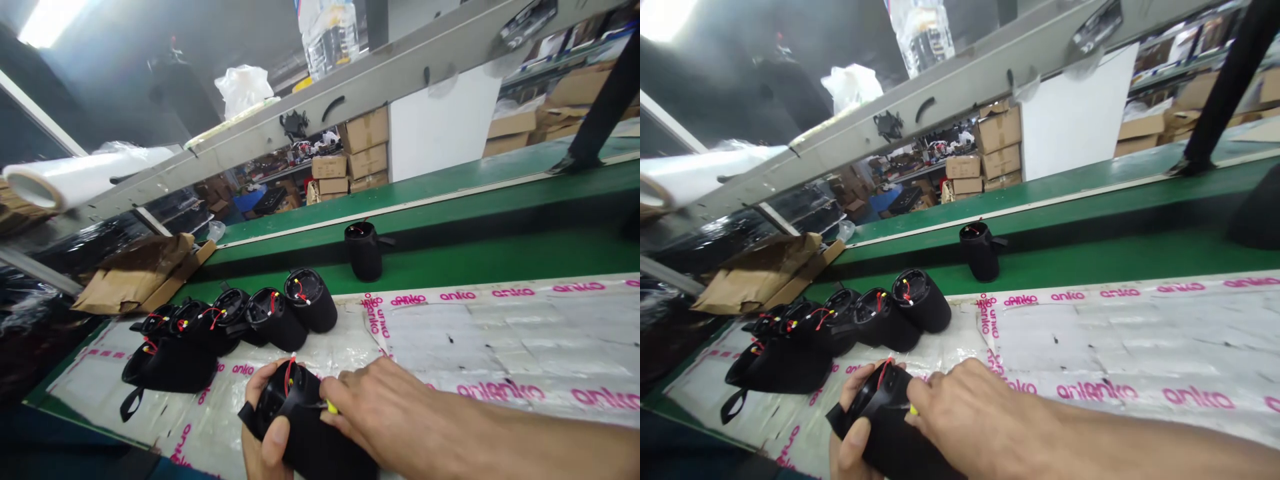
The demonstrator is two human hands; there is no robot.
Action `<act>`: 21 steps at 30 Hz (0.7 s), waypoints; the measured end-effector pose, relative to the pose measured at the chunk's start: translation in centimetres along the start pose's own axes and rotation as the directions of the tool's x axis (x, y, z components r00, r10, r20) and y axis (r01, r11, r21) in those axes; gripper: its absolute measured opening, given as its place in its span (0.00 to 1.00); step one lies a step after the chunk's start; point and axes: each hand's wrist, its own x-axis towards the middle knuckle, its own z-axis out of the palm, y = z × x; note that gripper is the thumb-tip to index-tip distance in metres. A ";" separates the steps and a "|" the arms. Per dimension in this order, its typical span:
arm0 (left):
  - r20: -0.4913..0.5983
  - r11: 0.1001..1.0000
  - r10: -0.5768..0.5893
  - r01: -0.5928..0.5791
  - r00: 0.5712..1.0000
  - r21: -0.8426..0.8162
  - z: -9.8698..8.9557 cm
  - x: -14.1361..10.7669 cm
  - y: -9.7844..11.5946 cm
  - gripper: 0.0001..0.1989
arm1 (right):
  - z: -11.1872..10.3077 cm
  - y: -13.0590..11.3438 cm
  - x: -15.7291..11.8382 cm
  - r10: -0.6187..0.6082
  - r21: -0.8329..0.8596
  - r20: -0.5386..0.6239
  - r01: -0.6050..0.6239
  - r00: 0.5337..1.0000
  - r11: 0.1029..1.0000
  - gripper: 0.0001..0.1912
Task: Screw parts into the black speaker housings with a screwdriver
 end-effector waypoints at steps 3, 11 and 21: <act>-0.020 0.989 -0.095 0.092 0.995 -0.118 -0.3 -0.2 -0.1 0.35 | 0.9 0.3 -0.7 0.156 0.165 -0.020 -0.151 0.987 0.975 0.08; -0.050 0.984 -0.093 0.084 0.994 -0.154 -0.7 -0.1 0.1 0.32 | 1.9 0.3 -1.6 0.141 0.173 -0.022 -0.135 0.990 0.976 0.03; -0.068 0.961 -0.194 0.176 0.979 -0.214 0.2 -2.7 -2.5 0.34 | 1.2 -0.3 -1.2 0.165 0.199 0.105 -0.183 0.981 0.963 0.03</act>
